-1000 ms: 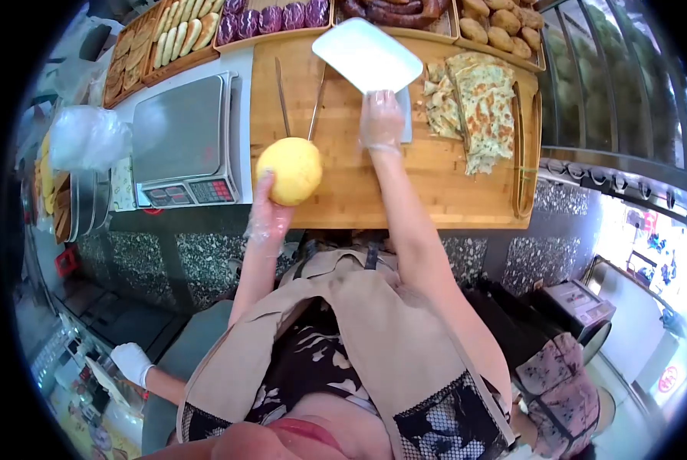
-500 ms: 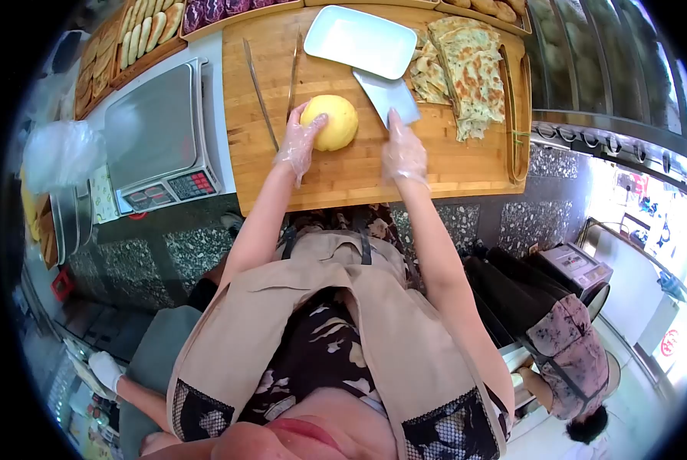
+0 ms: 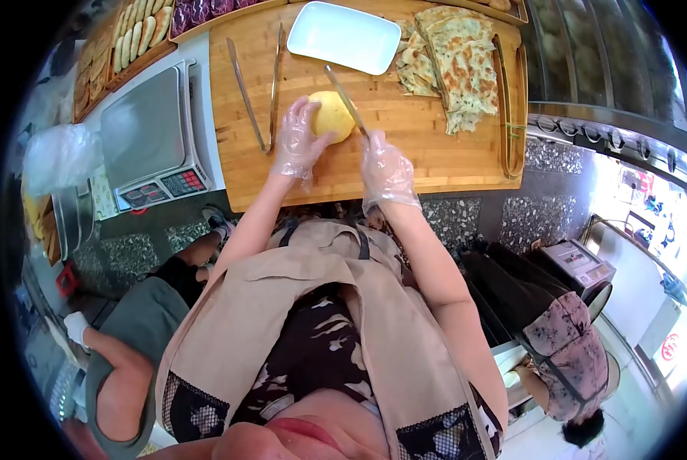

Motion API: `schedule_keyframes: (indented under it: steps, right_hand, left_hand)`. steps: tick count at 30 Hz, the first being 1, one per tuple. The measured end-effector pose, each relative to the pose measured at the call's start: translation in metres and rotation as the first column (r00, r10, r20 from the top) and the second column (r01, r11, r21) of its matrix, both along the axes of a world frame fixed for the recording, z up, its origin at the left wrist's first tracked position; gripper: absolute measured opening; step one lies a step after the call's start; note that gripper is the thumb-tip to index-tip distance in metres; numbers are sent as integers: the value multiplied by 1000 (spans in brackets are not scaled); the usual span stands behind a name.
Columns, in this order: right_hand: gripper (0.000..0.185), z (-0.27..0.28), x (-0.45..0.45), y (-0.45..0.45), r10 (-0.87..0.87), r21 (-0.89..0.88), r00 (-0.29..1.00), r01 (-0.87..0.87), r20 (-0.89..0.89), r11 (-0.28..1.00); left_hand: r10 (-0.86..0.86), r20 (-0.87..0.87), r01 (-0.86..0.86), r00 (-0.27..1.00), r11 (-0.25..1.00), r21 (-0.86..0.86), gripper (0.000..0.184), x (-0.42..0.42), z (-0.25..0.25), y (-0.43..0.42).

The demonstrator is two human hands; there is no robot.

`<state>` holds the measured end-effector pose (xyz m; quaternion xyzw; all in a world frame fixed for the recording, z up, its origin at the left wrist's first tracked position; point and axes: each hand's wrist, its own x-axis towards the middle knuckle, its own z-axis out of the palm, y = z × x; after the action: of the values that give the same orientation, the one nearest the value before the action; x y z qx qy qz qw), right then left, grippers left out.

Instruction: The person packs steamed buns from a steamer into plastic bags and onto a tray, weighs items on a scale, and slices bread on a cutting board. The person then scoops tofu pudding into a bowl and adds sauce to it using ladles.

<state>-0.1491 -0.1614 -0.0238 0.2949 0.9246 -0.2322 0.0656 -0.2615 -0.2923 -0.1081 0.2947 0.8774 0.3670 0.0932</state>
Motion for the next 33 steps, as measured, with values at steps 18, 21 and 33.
schedule_keyframes:
  steps: [18,21,33]
  right_hand:
    - [30,-53,-34,13,82,-145,996,-77,35,987]
    - [30,5,-21,-1,55,-89,986,-41,154,995]
    - [32,-69,-47,-17,63,-75,988,-53,138,996]
  left_hand:
    - [9,8,-10,1000,992,123,57,1,2,-4]
    - [72,74,-84,995,979,187,56,4,-5,-12]
    - [72,66,-81,995,987,137,50,9,-19,-15]
